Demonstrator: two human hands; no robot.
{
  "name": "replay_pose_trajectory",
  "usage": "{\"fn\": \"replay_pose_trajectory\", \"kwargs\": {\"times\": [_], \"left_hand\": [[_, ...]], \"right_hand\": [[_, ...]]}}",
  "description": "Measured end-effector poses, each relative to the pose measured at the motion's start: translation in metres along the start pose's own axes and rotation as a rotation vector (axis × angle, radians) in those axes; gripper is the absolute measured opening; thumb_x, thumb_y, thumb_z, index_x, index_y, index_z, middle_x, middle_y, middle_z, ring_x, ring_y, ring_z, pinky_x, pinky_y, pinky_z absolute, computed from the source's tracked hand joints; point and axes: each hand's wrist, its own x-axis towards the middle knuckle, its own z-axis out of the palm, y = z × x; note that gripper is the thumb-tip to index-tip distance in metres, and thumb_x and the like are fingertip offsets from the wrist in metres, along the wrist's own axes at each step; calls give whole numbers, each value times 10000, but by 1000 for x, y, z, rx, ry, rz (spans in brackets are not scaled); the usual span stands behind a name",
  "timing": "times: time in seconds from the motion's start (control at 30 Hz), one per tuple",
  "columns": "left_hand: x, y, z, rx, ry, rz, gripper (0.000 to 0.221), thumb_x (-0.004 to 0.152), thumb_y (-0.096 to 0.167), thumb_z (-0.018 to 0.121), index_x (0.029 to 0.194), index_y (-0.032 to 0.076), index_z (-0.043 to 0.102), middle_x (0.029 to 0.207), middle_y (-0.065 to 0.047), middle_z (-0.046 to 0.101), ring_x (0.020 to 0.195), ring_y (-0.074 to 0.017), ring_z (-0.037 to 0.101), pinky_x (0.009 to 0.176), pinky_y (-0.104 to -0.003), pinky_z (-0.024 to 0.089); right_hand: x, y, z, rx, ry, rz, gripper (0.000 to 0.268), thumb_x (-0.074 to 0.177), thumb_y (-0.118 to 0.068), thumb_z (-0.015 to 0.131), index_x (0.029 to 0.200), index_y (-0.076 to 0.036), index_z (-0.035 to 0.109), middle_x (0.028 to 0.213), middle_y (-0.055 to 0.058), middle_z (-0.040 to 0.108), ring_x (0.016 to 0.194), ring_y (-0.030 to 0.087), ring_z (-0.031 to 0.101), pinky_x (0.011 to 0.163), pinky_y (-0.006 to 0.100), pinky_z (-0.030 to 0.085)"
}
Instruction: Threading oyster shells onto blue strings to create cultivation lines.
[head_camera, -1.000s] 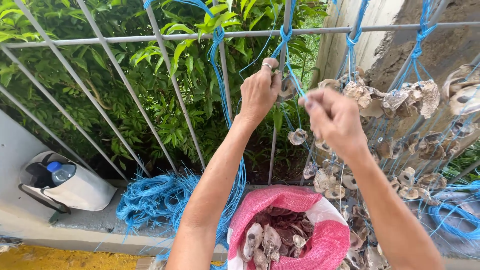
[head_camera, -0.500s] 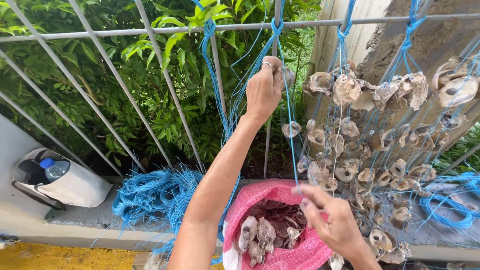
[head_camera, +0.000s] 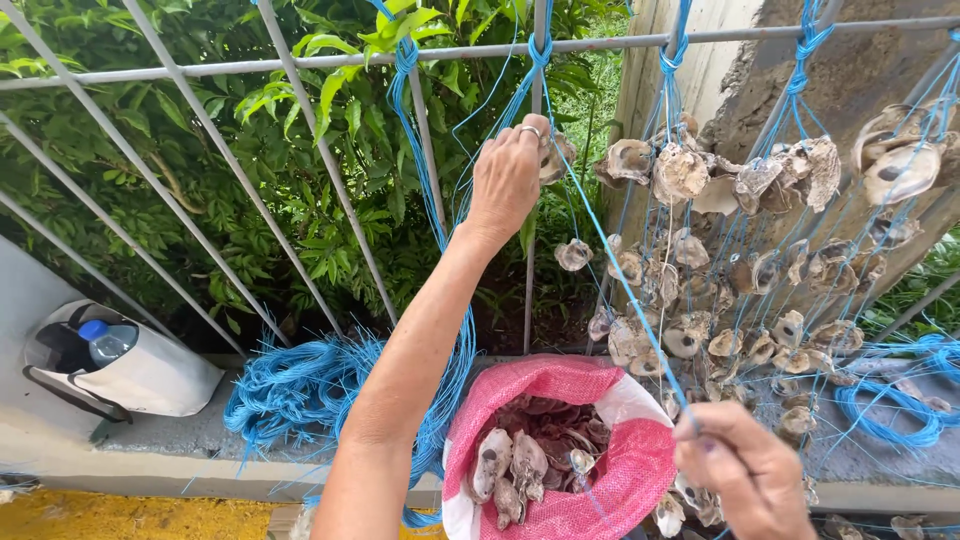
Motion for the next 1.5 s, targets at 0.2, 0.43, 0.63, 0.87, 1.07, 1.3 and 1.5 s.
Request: {"fn": "replay_pose_trajectory", "kwargs": {"times": [0.2,0.43,0.63,0.87,1.07,1.3,1.5], "left_hand": [[6,17,5,-251,30,-244,189,965,47,658,1120,53,550,861,-140,724,826,-325,727,714,-434,538],[2,18,7,-566,38,-477,311,921,32,674,1226,6,622,1008,-142,781,863,-180,786,756,-314,612],[-3,16,-1,-735,-34,-513,262,988,36,626,1233,-28,692,981,-74,780,867,-87,714,767,-245,578],[0,24,-15,-847,-82,-709,258,988,128,599,1183,17,726,788,22,688,612,-24,500,541,-215,414],[0,28,4,-674,91,-666,232,955,219,701,1000,6,782,726,20,698,622,-20,551,564,-228,460],[-4,30,18,-681,175,-646,235,952,228,690,943,8,773,710,1,727,620,-37,606,592,-235,501],[-12,19,33,-662,245,-575,247,978,251,706,915,20,765,693,-12,711,623,-48,585,607,-253,502]], "right_hand": [[-41,53,8,-396,-84,147,205,929,-43,518,1063,-96,663,632,-30,506,594,56,423,538,239,394],[-55,113,38,-531,-165,-26,231,937,-44,474,1104,-61,633,891,-20,676,664,29,599,620,229,496],[-37,125,68,-405,-89,169,194,990,-57,502,1131,-81,634,697,-3,523,601,62,477,537,249,402],[-29,140,83,-460,-70,421,314,998,-73,440,1231,-136,642,582,-19,429,485,71,390,445,281,326],[-39,146,93,-419,-28,97,176,986,-3,486,1092,-54,617,722,30,531,577,76,503,502,288,424],[-45,146,94,-461,29,49,177,961,23,486,1082,-35,601,730,50,604,574,91,584,527,287,487],[-45,144,98,-472,16,52,159,972,38,494,1079,-24,595,771,66,569,556,97,504,490,294,432]]}}
